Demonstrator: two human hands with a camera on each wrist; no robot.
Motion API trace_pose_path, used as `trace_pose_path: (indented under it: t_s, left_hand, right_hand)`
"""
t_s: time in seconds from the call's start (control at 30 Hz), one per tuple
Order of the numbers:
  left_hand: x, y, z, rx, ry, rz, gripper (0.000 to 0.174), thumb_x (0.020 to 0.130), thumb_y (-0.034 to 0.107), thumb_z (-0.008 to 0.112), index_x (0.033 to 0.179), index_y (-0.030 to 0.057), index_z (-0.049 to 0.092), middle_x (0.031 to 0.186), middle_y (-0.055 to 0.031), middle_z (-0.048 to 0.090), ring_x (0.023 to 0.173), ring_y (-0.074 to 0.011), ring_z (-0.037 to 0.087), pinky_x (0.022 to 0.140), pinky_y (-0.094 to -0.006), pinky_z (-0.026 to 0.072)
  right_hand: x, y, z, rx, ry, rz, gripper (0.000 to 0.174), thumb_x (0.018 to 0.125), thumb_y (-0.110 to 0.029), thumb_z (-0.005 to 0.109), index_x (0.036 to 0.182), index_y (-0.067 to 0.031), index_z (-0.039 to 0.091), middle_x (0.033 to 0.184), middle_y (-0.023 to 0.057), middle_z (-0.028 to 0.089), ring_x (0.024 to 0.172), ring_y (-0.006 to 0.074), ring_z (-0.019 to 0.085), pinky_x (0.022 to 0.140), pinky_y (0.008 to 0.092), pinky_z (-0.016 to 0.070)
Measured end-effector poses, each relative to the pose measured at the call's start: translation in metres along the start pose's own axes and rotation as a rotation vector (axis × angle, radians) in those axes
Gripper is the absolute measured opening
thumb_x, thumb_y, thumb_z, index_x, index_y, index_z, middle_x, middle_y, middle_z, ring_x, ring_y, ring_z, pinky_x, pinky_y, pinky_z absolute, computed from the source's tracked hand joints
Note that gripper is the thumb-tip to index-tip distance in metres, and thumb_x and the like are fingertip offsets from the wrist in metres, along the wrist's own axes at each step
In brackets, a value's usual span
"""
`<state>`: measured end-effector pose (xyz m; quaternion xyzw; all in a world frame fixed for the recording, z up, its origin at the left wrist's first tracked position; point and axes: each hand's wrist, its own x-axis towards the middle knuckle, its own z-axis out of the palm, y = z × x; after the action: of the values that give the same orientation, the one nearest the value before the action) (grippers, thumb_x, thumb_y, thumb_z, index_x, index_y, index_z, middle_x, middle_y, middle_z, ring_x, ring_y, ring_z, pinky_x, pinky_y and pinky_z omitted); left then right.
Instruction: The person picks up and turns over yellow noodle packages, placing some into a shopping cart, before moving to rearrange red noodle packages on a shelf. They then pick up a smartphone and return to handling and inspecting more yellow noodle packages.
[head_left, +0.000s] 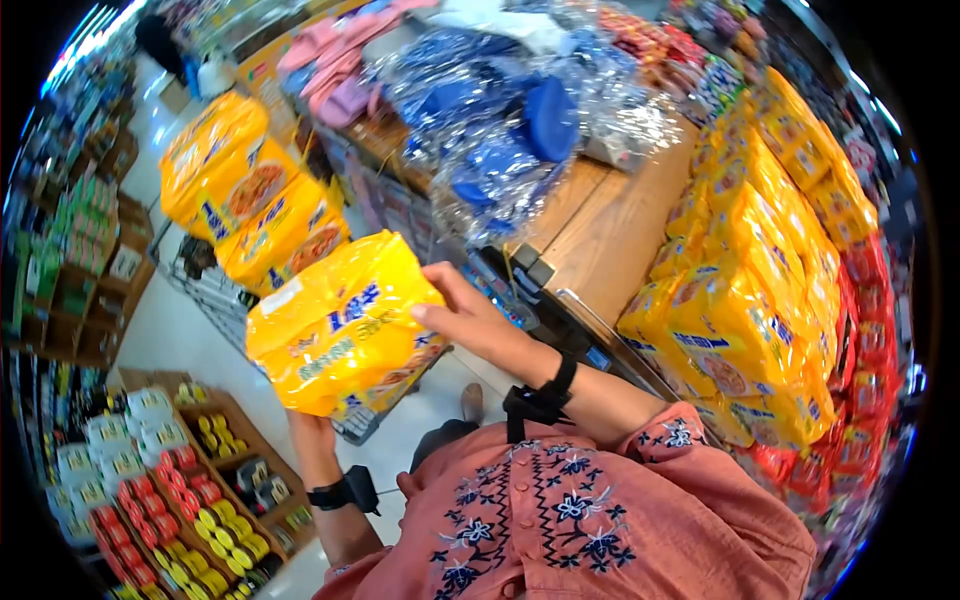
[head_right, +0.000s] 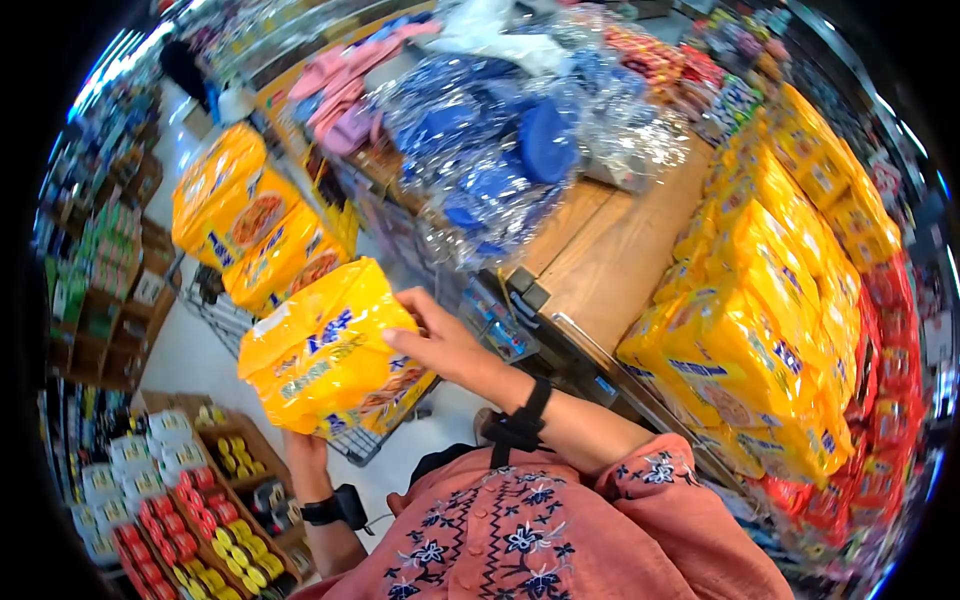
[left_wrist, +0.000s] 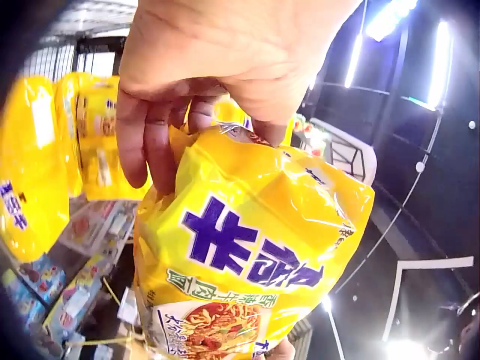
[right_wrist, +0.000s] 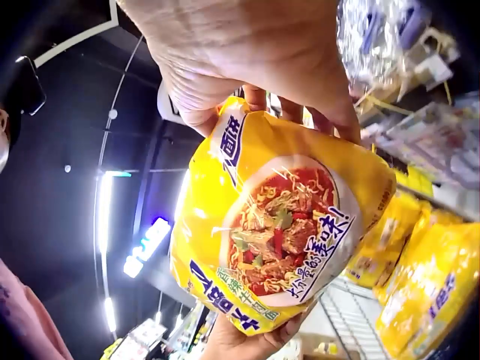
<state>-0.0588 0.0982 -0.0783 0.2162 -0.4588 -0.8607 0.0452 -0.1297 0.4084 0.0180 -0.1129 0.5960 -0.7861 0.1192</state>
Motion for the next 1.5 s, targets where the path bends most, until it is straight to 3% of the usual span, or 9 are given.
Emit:
trace_pose_path:
  t_s: [0.27,0.4,0.47,0.53,0.77,0.93,1.0,1.07,1.5]
  left_hand:
    - [0.021,-0.031,0.172,0.035,-0.507,-0.219,0.042,0.104,0.033,0.052,0.136,0.0057,0.05,0.133,-0.008,0.061,0.12,-0.0168,0.059,0.097,-0.0299,0.0499]
    - [-0.014,-0.026,0.251,0.159,-0.396,-0.315,0.034,0.104,0.033,0.052,0.126,0.0074,0.058,0.098,0.0042,0.066,0.072,0.0004,0.055,0.057,-0.0158,0.0411]
    - [0.015,-0.049,0.232,0.157,-0.585,-0.394,0.033,0.104,0.03,0.051,0.127,0.0069,0.057,0.098,0.0048,0.067,0.07,0.0003,0.056,0.055,-0.0156,0.0402]
    - [-0.002,-0.051,0.251,0.065,-0.581,-0.444,0.035,0.104,0.027,0.05,0.132,0.0058,0.055,0.123,-0.0036,0.067,0.104,-0.0129,0.067,0.081,-0.0253,0.0557]
    - [-0.013,-0.061,0.255,0.086,-0.824,-0.47,0.041,0.106,0.031,0.048,0.137,0.0044,0.051,0.132,-0.0083,0.062,0.116,-0.0181,0.063,0.098,-0.0333,0.0524]
    - [0.0,-0.072,0.244,-0.005,-0.691,-0.645,0.042,0.105,0.034,0.048,0.136,0.0057,0.051,0.129,-0.0092,0.064,0.112,-0.0202,0.065,0.092,-0.0361,0.056]
    - [0.006,-0.071,0.237,0.054,-0.777,-0.675,0.045,0.103,0.043,0.048,0.131,0.0088,0.055,0.111,-0.0078,0.072,0.083,-0.0177,0.073,0.057,-0.0314,0.0607]
    - [0.002,-0.071,0.236,0.135,-0.592,-0.657,0.044,0.104,0.043,0.047,0.131,0.0099,0.055,0.105,-0.0079,0.073,0.074,-0.0181,0.073,0.049,-0.0305,0.0586]
    - [0.015,-0.069,0.206,0.112,-0.51,-0.684,0.041,0.102,0.048,0.048,0.118,0.0122,0.061,0.092,-0.0059,0.074,0.064,-0.0153,0.068,0.051,-0.0337,0.0553]
  right_hand:
    - [-0.086,-0.059,-0.091,-0.014,0.42,-0.082,0.045,0.101,-0.03,0.054,0.138,-0.0044,0.045,0.126,0.0044,0.055,0.119,0.0129,0.048,0.103,0.0289,0.0387]
    - [-0.116,-0.066,-0.115,0.014,0.545,-0.162,0.048,0.1,-0.029,0.054,0.14,-0.0049,0.043,0.13,0.0051,0.054,0.123,0.0143,0.047,0.105,0.0295,0.0371]
    - [-0.126,-0.069,-0.12,0.026,0.59,-0.166,0.048,0.1,-0.028,0.055,0.141,-0.0048,0.043,0.131,0.0055,0.054,0.125,0.0151,0.047,0.106,0.0303,0.0365]
    - [-0.131,-0.064,-0.133,0.055,0.613,-0.165,0.052,0.1,-0.029,0.056,0.143,-0.0033,0.042,0.133,0.0059,0.055,0.123,0.0154,0.05,0.106,0.0312,0.0385]
    - [-0.138,-0.06,-0.147,0.119,0.667,-0.101,0.055,0.101,-0.033,0.057,0.144,-0.0016,0.042,0.134,0.0073,0.056,0.121,0.0144,0.054,0.102,0.0284,0.0436]
    - [-0.134,-0.058,-0.149,0.17,0.593,-0.092,0.051,0.103,-0.034,0.054,0.141,-0.0007,0.045,0.129,0.0063,0.059,0.114,0.0114,0.058,0.098,0.027,0.0468]
    - [-0.131,-0.064,-0.146,0.178,0.574,-0.096,0.05,0.103,-0.034,0.053,0.14,-0.0005,0.046,0.128,0.006,0.06,0.113,0.0111,0.059,0.097,0.0266,0.0473]
    - [-0.13,-0.064,-0.145,0.15,0.587,-0.073,0.05,0.103,-0.035,0.053,0.139,-0.0003,0.048,0.127,0.0063,0.061,0.113,0.0114,0.059,0.097,0.026,0.0472]
    - [-0.116,-0.059,-0.137,0.093,0.592,-0.005,0.049,0.102,-0.036,0.054,0.135,0.0005,0.053,0.124,0.0069,0.063,0.11,0.0111,0.06,0.095,0.0249,0.0471]
